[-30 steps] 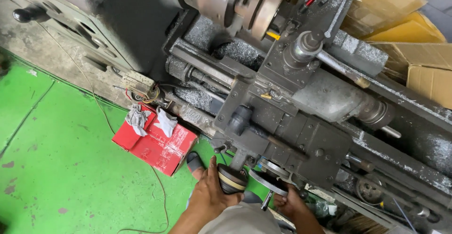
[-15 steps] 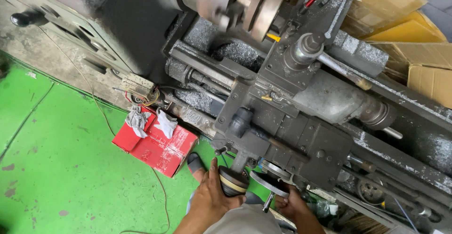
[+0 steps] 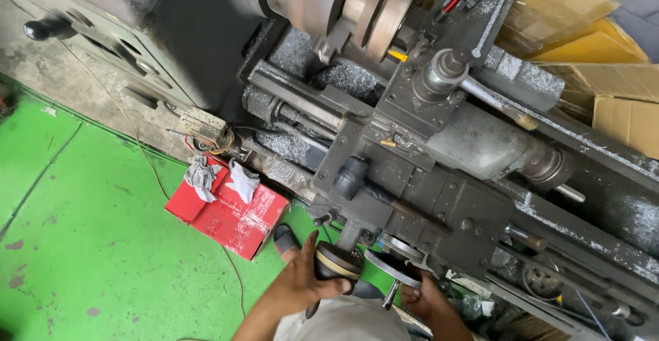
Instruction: Using a lathe to machine a motorcycle clutch bell and checking the fit with internal components.
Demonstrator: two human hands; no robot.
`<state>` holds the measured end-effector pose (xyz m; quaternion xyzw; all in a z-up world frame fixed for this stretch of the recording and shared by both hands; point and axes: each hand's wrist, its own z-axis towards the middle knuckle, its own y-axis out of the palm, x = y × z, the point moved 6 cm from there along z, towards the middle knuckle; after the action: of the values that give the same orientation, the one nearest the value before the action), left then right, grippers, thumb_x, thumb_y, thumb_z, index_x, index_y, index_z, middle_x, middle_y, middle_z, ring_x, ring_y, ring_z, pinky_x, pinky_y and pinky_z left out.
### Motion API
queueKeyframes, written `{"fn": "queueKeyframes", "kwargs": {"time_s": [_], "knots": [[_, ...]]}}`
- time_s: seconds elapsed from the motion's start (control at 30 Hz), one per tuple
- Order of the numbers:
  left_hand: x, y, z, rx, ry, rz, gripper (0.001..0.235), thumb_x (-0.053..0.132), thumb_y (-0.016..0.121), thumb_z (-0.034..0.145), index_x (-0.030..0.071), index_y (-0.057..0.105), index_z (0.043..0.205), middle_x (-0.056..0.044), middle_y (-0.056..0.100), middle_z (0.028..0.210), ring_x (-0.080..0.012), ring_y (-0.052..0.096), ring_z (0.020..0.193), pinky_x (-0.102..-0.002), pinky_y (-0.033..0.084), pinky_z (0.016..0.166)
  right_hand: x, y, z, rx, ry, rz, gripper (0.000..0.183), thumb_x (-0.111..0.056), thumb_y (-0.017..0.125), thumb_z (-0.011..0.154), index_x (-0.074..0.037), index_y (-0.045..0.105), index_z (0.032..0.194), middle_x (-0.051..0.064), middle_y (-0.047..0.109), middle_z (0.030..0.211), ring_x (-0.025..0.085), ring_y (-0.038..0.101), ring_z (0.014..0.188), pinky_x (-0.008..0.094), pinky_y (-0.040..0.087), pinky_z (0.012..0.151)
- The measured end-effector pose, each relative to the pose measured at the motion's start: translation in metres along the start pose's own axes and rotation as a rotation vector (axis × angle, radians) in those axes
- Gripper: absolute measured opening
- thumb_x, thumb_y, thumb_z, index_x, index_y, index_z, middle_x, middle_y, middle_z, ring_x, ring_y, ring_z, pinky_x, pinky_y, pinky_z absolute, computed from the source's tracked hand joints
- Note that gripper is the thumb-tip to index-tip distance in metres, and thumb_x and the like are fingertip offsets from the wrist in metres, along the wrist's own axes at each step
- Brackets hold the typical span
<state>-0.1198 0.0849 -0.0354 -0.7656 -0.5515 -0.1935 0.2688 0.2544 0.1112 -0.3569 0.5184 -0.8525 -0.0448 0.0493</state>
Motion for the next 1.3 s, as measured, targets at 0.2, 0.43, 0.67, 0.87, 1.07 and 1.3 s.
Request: {"fn": "queueKeyframes", "kwargs": {"time_s": [0.2, 0.43, 0.67, 0.87, 1.07, 1.3], "knots": [[-0.060, 0.014, 0.060, -0.376, 0.260, -0.633, 0.109, 0.053, 0.080, 0.076, 0.018, 0.024, 0.162, -0.020, 0.026, 0.166, -0.0331, 0.040, 0.148, -0.048, 0.046, 0.115, 0.005, 0.040, -0.060, -0.039, -0.130, -0.116, 0.014, -0.025, 0.058, 0.100, -0.019, 0.049, 0.091, -0.007, 0.026, 0.048, 0.005, 0.023, 0.034, 0.023, 0.014, 0.033], [-0.121, 0.083, 0.114, -0.639, 0.275, -1.350, 0.078, 0.047, 0.071, 0.087, -0.006, 0.053, 0.142, -0.025, 0.064, 0.137, -0.0378, 0.063, 0.127, -0.055, 0.045, 0.117, 0.002, 0.025, -0.036, -0.008, -0.099, -0.057, 0.017, -0.035, 0.048, 0.106, -0.020, 0.049, 0.098, -0.005, 0.025, 0.051, 0.006, 0.022, 0.035, 0.024, 0.013, 0.035], [-0.092, 0.094, 0.094, -0.720, 0.237, -1.426, 0.109, 0.072, 0.070, 0.068, -0.001, 0.050, 0.147, -0.030, 0.061, 0.138, -0.0470, 0.060, 0.125, -0.064, 0.046, 0.112, -0.001, 0.023, -0.033, -0.008, -0.100, -0.097, 0.018, -0.034, 0.047, 0.108, -0.017, 0.052, 0.107, -0.003, 0.038, 0.063, 0.005, 0.026, 0.038, 0.022, 0.014, 0.033], [-0.108, 0.076, 0.094, -0.419, 0.233, -1.245, 0.084, 0.052, 0.072, 0.079, 0.000, 0.054, 0.142, -0.023, 0.068, 0.130, -0.0348, 0.067, 0.117, -0.051, 0.053, 0.102, -0.001, 0.014, -0.004, -0.118, -0.051, -0.090, 0.017, -0.033, 0.049, 0.106, -0.020, 0.051, 0.095, -0.005, 0.028, 0.053, 0.007, 0.025, 0.036, 0.025, 0.014, 0.036], [-0.005, 0.044, -0.009, 0.547, 0.333, 0.098, 0.124, 0.065, 0.084, 0.062, 0.006, 0.031, 0.157, -0.021, 0.046, 0.156, -0.0346, 0.047, 0.143, -0.047, 0.041, 0.116, -0.002, 0.006, 0.035, -0.251, -0.027, -0.144, 0.029, -0.039, 0.055, 0.097, -0.020, 0.045, 0.079, -0.004, 0.019, 0.044, 0.008, 0.024, 0.031, 0.025, 0.015, 0.034], [0.076, 0.147, -0.086, 0.119, 0.234, 0.324, 0.105, 0.062, 0.072, 0.075, 0.023, 0.027, 0.161, -0.008, 0.075, 0.124, -0.0325, 0.071, 0.114, -0.043, 0.054, 0.096, 0.005, 0.009, 0.034, -0.372, 0.000, -0.095, 0.025, -0.040, 0.056, 0.095, -0.020, 0.049, 0.083, -0.005, 0.018, 0.044, 0.007, 0.027, 0.032, 0.023, 0.016, 0.036]]}}
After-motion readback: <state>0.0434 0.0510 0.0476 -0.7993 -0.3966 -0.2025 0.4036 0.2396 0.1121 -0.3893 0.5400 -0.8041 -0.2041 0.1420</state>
